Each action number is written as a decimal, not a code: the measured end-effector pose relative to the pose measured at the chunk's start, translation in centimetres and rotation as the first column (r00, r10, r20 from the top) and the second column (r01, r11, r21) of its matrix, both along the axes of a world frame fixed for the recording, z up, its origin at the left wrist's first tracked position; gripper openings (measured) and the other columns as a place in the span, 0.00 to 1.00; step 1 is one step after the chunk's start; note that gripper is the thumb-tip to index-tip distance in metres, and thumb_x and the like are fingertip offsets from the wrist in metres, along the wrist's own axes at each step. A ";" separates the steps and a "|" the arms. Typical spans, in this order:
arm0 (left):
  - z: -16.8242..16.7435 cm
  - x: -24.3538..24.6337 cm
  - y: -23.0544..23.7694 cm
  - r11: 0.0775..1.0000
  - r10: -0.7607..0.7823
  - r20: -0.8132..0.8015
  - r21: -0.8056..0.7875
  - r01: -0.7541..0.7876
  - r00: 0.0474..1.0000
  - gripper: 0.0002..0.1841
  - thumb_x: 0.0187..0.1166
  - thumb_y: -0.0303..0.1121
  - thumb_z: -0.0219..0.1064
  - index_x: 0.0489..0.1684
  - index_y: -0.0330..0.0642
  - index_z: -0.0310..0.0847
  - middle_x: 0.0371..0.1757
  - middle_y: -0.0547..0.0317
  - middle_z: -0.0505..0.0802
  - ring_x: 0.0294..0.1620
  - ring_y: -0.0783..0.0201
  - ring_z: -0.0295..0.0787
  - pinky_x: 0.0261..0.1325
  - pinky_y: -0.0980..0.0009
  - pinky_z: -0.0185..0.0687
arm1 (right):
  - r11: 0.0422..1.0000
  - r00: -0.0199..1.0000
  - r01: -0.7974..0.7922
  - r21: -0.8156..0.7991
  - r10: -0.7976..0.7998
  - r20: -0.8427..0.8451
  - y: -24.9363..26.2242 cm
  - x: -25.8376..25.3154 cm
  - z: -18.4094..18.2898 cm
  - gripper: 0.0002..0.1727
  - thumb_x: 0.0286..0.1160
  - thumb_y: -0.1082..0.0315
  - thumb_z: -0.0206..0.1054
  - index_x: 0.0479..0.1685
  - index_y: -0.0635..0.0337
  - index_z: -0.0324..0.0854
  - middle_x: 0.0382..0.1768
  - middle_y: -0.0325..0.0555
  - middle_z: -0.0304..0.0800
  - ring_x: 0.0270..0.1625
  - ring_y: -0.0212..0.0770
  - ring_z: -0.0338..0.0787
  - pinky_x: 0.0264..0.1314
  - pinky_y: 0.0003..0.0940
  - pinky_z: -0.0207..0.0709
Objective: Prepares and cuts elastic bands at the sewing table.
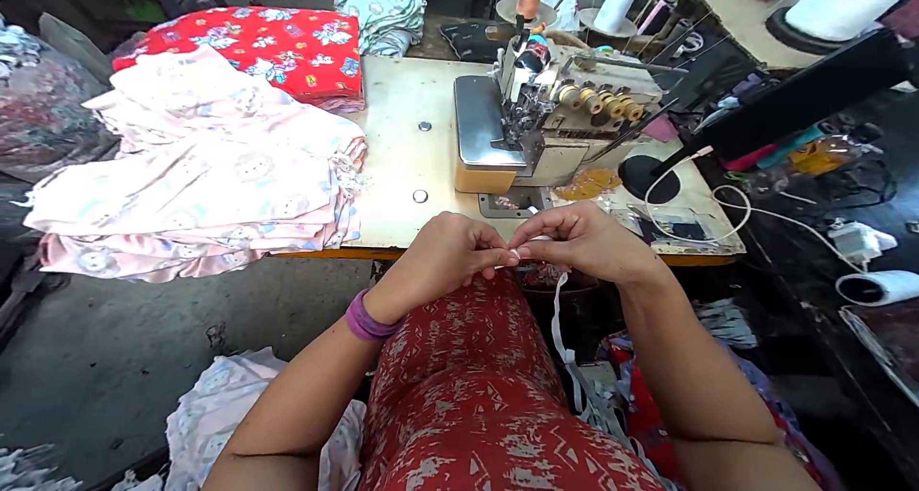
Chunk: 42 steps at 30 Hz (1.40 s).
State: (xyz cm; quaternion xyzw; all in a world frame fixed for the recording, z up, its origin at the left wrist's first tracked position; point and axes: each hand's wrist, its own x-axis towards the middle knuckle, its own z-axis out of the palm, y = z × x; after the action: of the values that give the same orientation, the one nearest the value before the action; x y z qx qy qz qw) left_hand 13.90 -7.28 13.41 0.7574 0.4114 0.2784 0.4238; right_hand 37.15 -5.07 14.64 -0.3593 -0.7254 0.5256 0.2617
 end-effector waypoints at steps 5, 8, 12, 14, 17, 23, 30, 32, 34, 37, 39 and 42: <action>0.5 0.0 0.5 1.000 -0.005 -0.031 0.016 0.006 1.000 0.08 0.77 0.36 0.75 0.32 0.43 0.94 0.19 0.73 0.89 0.16 0.85 0.75 0.21 0.85 0.70 | 0.999 1.000 -0.012 -0.040 0.011 -0.028 0.2 0.1 0.0 0.04 0.72 0.76 0.72 0.38 0.59 0.92 0.17 0.26 0.86 0.14 0.13 0.71 0.17 0.09 0.65; 0.5 0.0 0.8 0.999 0.000 -0.049 0.036 0.002 0.999 0.08 0.74 0.37 0.77 0.30 0.44 0.93 0.18 0.72 0.89 0.18 0.83 0.77 0.25 0.83 0.72 | 0.997 0.999 0.009 -0.082 -0.012 -0.045 0.2 0.1 -0.1 0.04 0.71 0.77 0.73 0.37 0.60 0.93 0.17 0.26 0.87 0.13 0.13 0.71 0.16 0.09 0.64; -0.9 0.2 1.7 1.000 -0.005 0.050 0.031 0.004 0.999 0.07 0.70 0.37 0.80 0.32 0.44 0.93 0.27 0.70 0.91 0.28 0.81 0.83 0.35 0.81 0.78 | 0.997 0.997 0.048 -0.060 -0.051 -0.050 0.2 0.1 -0.4 0.04 0.67 0.76 0.75 0.35 0.56 0.92 0.22 0.25 0.91 0.16 0.12 0.73 0.17 0.08 0.65; -1.8 0.4 2.2 0.999 -0.018 0.166 -0.029 0.023 0.986 0.15 0.70 0.35 0.79 0.50 0.40 0.89 0.45 0.65 0.91 0.46 0.74 0.85 0.50 0.76 0.79 | 0.994 0.993 0.099 -0.041 -0.101 -0.060 0.2 -0.1 -0.5 0.06 0.64 0.76 0.74 0.33 0.54 0.90 0.22 0.24 0.90 0.17 0.12 0.75 0.18 0.09 0.66; -2.6 1.2 2.7 0.956 0.038 0.409 -0.280 0.086 0.912 0.14 0.78 0.25 0.70 0.61 0.35 0.84 0.47 0.65 0.95 0.48 0.77 0.90 0.56 0.77 0.86 | 0.982 0.978 0.187 -0.003 -0.186 -0.095 0.6 -0.4 -0.6 0.07 0.63 0.78 0.74 0.36 0.56 0.88 0.25 0.26 0.91 0.21 0.14 0.79 0.23 0.10 0.71; -2.7 1.8 4.3 0.937 0.174 0.438 -0.348 -0.012 0.882 0.04 0.81 0.23 0.66 0.42 0.36 0.88 0.31 0.69 0.93 0.35 0.79 0.90 0.47 0.80 0.85 | 0.932 0.938 0.338 0.128 -0.322 -0.130 2.1 -0.3 -1.8 0.07 0.65 0.78 0.73 0.40 0.60 0.90 0.28 0.27 0.92 0.25 0.13 0.81 0.29 0.10 0.74; -2.7 2.9 7.8 0.986 0.165 0.331 -0.030 -0.164 0.929 0.07 0.77 0.25 0.72 0.48 0.37 0.86 0.40 0.64 0.89 0.38 0.79 0.84 0.44 0.82 0.82 | 0.875 0.881 0.467 0.131 -0.447 -0.154 5.5 -0.6 -2.9 0.06 0.67 0.78 0.73 0.40 0.61 0.91 0.29 0.30 0.93 0.28 0.14 0.84 0.33 0.11 0.78; -2.9 2.9 8.9 0.979 0.117 0.273 0.128 -0.157 0.955 0.07 0.75 0.27 0.74 0.45 0.35 0.90 0.46 0.57 0.88 0.43 0.75 0.86 0.47 0.80 0.85 | 0.866 0.870 0.489 0.107 -0.475 -0.137 6.4 -0.6 -3.0 0.06 0.68 0.77 0.73 0.41 0.61 0.91 0.29 0.31 0.93 0.28 0.15 0.85 0.33 0.12 0.78; -3.3 2.9 9.9 0.938 0.091 0.192 0.312 -0.149 0.977 0.05 0.75 0.26 0.73 0.41 0.34 0.92 0.46 0.51 0.91 0.43 0.71 0.89 0.47 0.78 0.86 | 0.858 0.861 0.506 0.087 -0.495 -0.122 7.2 -0.6 -3.1 0.06 0.68 0.77 0.73 0.41 0.62 0.91 0.29 0.32 0.93 0.28 0.15 0.85 0.33 0.12 0.77; -3.3 2.8 11.3 0.871 0.076 0.087 0.479 -0.108 0.993 0.05 0.74 0.24 0.73 0.39 0.33 0.93 0.45 0.48 0.93 0.44 0.65 0.91 0.49 0.75 0.88 | 0.849 0.850 0.524 0.071 -0.517 -0.101 8.3 -0.7 -3.3 0.06 0.68 0.78 0.73 0.41 0.63 0.91 0.28 0.33 0.93 0.29 0.16 0.86 0.35 0.13 0.79; -3.2 2.7 12.4 0.835 0.061 0.030 0.546 -0.067 0.998 0.04 0.73 0.23 0.73 0.39 0.33 0.93 0.45 0.47 0.94 0.47 0.60 0.92 0.54 0.71 0.87 | 0.839 0.846 0.533 0.108 -0.530 -0.055 9.1 -0.7 -3.5 0.05 0.70 0.76 0.74 0.42 0.62 0.91 0.31 0.34 0.93 0.30 0.17 0.86 0.36 0.14 0.79; -3.4 2.7 14.8 0.807 0.031 -0.072 0.591 0.017 0.997 0.04 0.73 0.22 0.72 0.38 0.32 0.93 0.46 0.47 0.94 0.50 0.55 0.92 0.57 0.65 0.86 | 0.800 0.840 0.495 0.338 -0.541 0.050 10.4 -0.9 -4.2 0.07 0.74 0.72 0.72 0.45 0.61 0.92 0.38 0.40 0.93 0.37 0.25 0.88 0.43 0.24 0.81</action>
State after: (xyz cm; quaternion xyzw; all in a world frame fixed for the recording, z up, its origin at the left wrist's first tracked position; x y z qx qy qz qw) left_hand 16.61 7.47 10.04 0.8604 0.3236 0.3641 0.1499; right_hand 36.24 5.31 10.42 -0.5353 -0.6896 0.2851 0.3957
